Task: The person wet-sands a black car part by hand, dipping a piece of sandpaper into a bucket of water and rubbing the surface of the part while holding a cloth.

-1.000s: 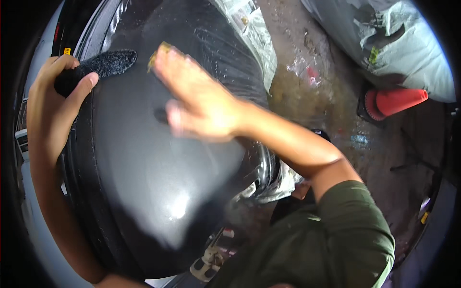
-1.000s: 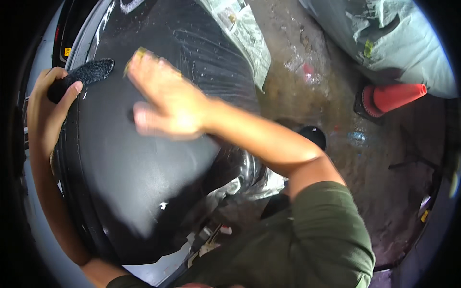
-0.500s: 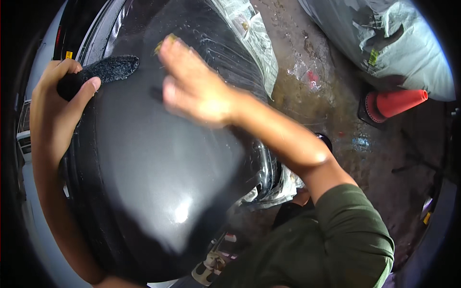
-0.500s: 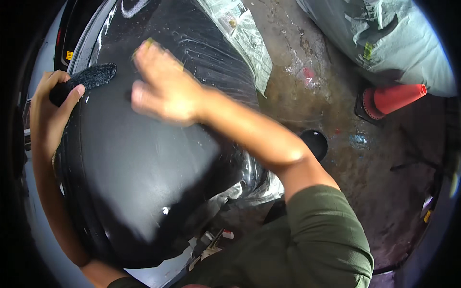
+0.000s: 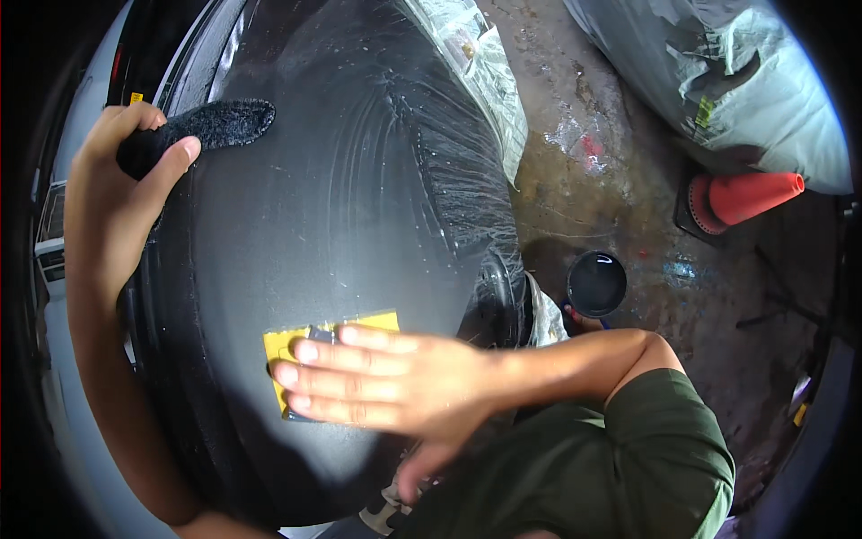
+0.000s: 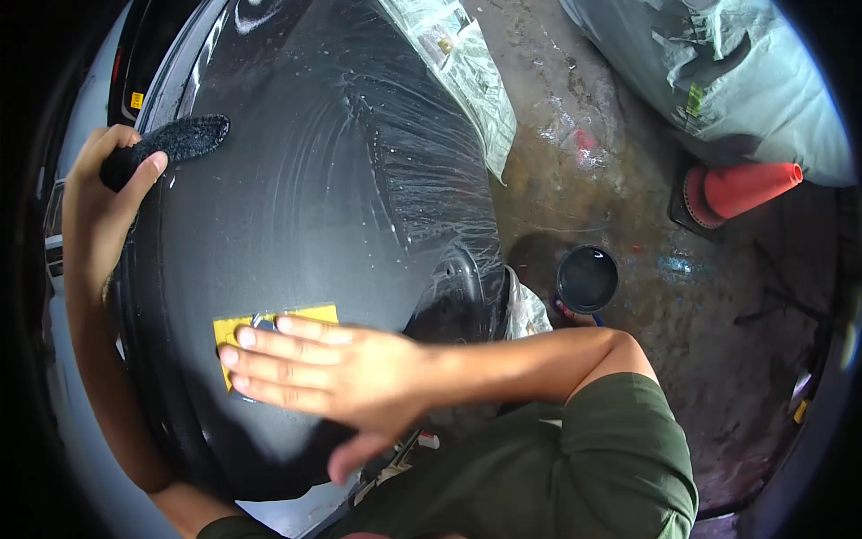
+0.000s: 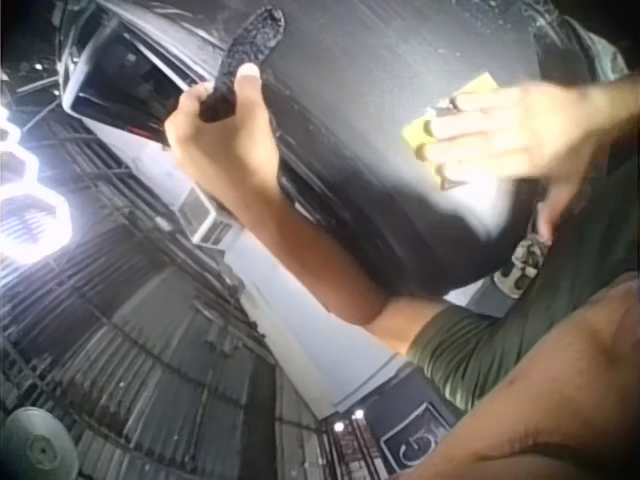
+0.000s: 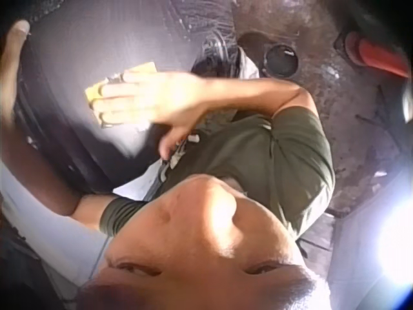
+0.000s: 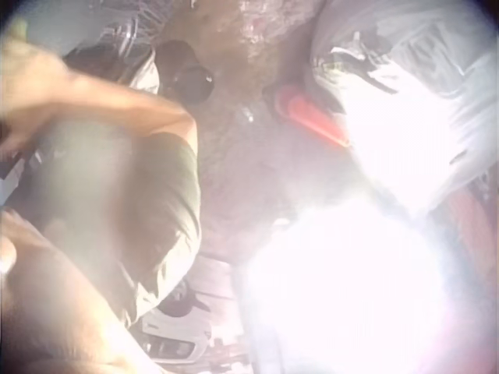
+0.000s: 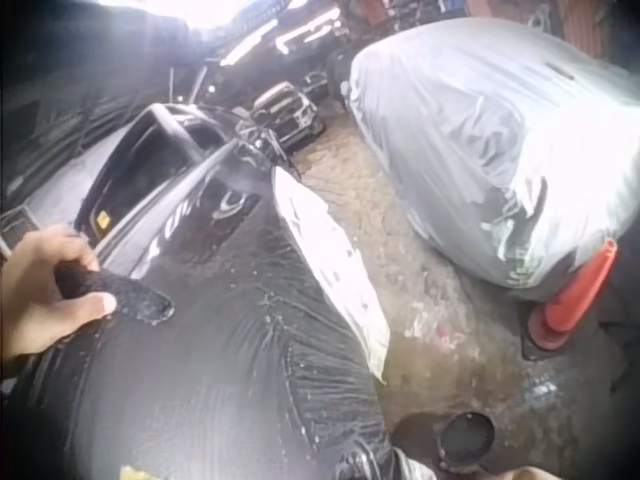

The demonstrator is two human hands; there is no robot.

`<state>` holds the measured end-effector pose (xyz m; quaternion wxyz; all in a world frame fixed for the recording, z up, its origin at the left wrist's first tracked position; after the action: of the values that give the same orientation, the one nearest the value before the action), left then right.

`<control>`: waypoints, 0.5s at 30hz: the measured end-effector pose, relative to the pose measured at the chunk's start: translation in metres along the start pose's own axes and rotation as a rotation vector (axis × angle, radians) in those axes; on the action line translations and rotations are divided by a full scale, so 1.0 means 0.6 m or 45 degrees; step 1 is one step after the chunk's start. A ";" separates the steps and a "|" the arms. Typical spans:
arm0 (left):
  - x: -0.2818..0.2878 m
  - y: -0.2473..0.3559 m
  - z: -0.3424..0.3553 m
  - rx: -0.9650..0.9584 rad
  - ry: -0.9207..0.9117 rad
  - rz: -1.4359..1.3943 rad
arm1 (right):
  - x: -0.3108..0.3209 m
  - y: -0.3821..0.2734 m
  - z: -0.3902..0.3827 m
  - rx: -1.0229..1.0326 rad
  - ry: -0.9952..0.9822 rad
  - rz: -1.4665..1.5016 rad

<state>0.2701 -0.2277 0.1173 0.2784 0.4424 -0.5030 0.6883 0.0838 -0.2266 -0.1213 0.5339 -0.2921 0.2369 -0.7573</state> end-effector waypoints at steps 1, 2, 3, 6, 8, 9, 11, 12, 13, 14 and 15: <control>-0.001 -0.008 -0.006 0.090 -0.010 -0.102 | -0.010 -0.005 -0.008 0.033 -0.079 -0.011; -0.003 -0.006 -0.006 0.035 -0.059 -0.013 | 0.006 0.059 0.013 -0.164 0.111 -0.080; -0.002 -0.003 -0.008 -0.012 -0.038 -0.098 | 0.035 0.140 0.040 -0.345 0.242 -0.063; -0.003 -0.003 -0.007 -0.075 -0.045 0.047 | 0.068 0.239 0.060 -0.659 0.421 0.031; -0.003 -0.009 -0.003 -0.007 -0.010 -0.050 | 0.017 0.109 0.008 -0.343 0.181 -0.168; -0.006 -0.009 0.001 -0.005 -0.031 -0.011 | -0.013 0.036 -0.022 -0.232 -0.010 -0.108; -0.006 -0.014 0.000 0.101 -0.039 -0.067 | -0.009 0.052 -0.029 -0.236 0.021 -0.123; -0.003 -0.004 0.003 -0.018 -0.056 -0.041 | -0.006 0.062 -0.032 -0.244 0.037 -0.116; -0.005 -0.004 0.002 0.002 -0.093 -0.026 | -0.002 0.075 -0.034 -0.261 0.042 -0.122; -0.004 -0.006 0.003 0.028 -0.116 -0.010 | 0.023 0.121 -0.022 -0.379 0.220 -0.110; -0.005 -0.008 0.000 0.059 -0.143 0.002 | 0.037 0.167 -0.017 -0.522 0.325 0.073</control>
<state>0.2755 -0.2261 0.1165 0.2390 0.4862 -0.5020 0.6742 0.1379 -0.2788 -0.1916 0.4505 -0.2895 0.4594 -0.7087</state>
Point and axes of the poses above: each hand's wrist, its own z-axis towards the middle knuckle, its own x-axis out of the back of the hand, y = z × x, the point moved 6 cm from there along z, towards the middle knuckle, and after that the axes turned 8 degrees about -x, right-handed, at the moved point
